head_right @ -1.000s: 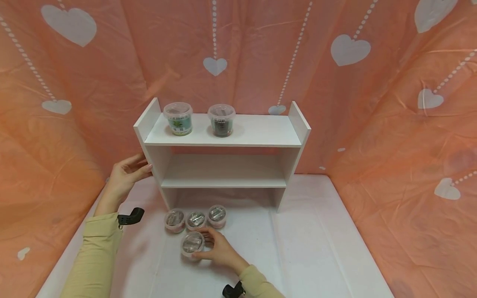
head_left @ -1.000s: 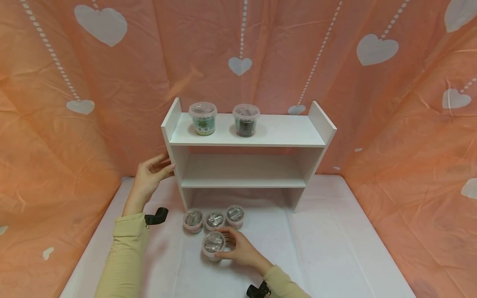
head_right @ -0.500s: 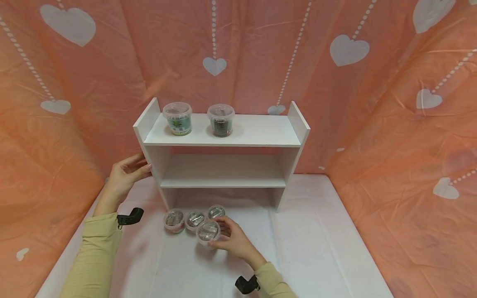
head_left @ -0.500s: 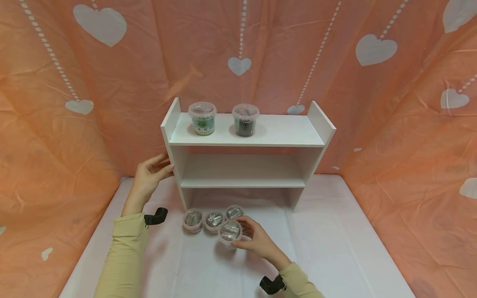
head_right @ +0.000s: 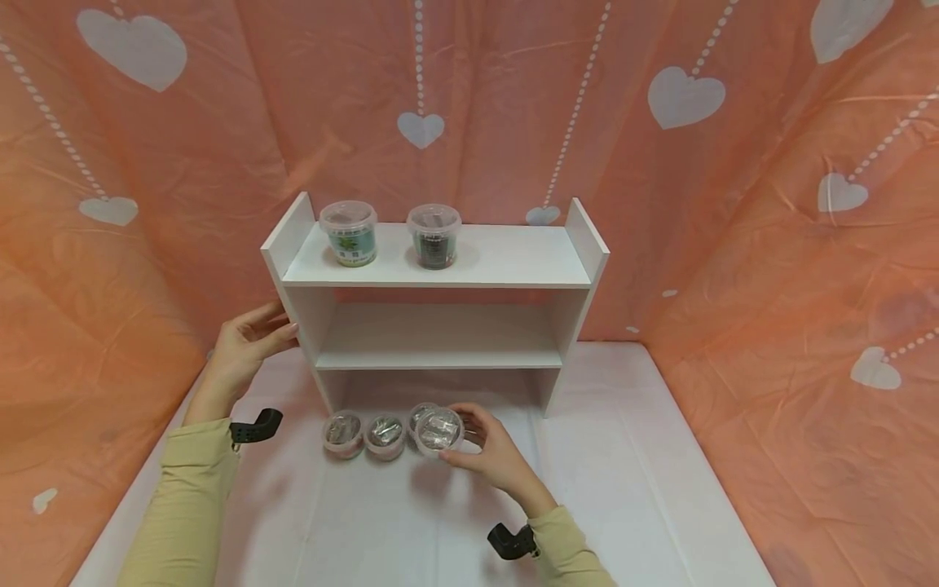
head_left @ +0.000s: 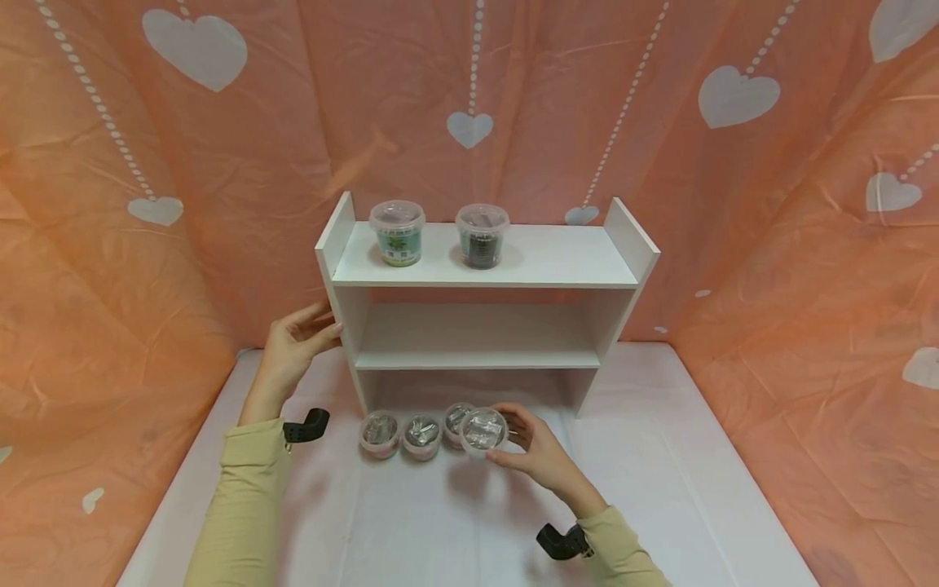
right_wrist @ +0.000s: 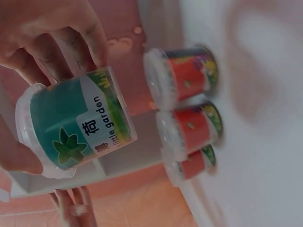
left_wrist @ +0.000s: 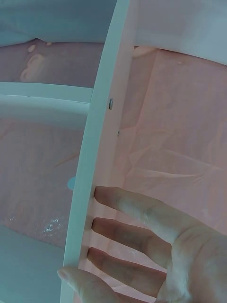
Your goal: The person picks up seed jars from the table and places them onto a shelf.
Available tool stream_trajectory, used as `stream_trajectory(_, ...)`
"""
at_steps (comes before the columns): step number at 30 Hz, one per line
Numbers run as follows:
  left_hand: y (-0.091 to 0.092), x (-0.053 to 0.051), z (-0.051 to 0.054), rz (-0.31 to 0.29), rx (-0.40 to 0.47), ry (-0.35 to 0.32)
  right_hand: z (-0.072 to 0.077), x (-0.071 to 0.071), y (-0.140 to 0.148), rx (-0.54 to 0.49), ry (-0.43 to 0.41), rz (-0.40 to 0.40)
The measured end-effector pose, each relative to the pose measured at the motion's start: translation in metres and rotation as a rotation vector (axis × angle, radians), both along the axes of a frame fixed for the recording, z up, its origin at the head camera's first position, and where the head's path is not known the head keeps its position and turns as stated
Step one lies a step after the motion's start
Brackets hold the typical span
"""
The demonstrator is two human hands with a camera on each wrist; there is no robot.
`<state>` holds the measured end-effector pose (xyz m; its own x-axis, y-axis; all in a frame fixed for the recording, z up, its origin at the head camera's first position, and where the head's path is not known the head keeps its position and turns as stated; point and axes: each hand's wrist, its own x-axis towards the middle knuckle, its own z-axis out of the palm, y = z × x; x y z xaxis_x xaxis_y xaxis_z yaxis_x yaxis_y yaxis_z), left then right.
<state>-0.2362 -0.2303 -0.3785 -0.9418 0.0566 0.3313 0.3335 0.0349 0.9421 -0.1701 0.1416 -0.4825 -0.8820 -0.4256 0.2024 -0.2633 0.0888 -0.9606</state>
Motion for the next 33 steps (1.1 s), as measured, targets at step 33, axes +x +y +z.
stream_trajectory(33, -0.001, -0.001, 0.0, 0.005, -0.006, 0.002, 0.106, -0.004, 0.065, -0.065, 0.153, -0.052)
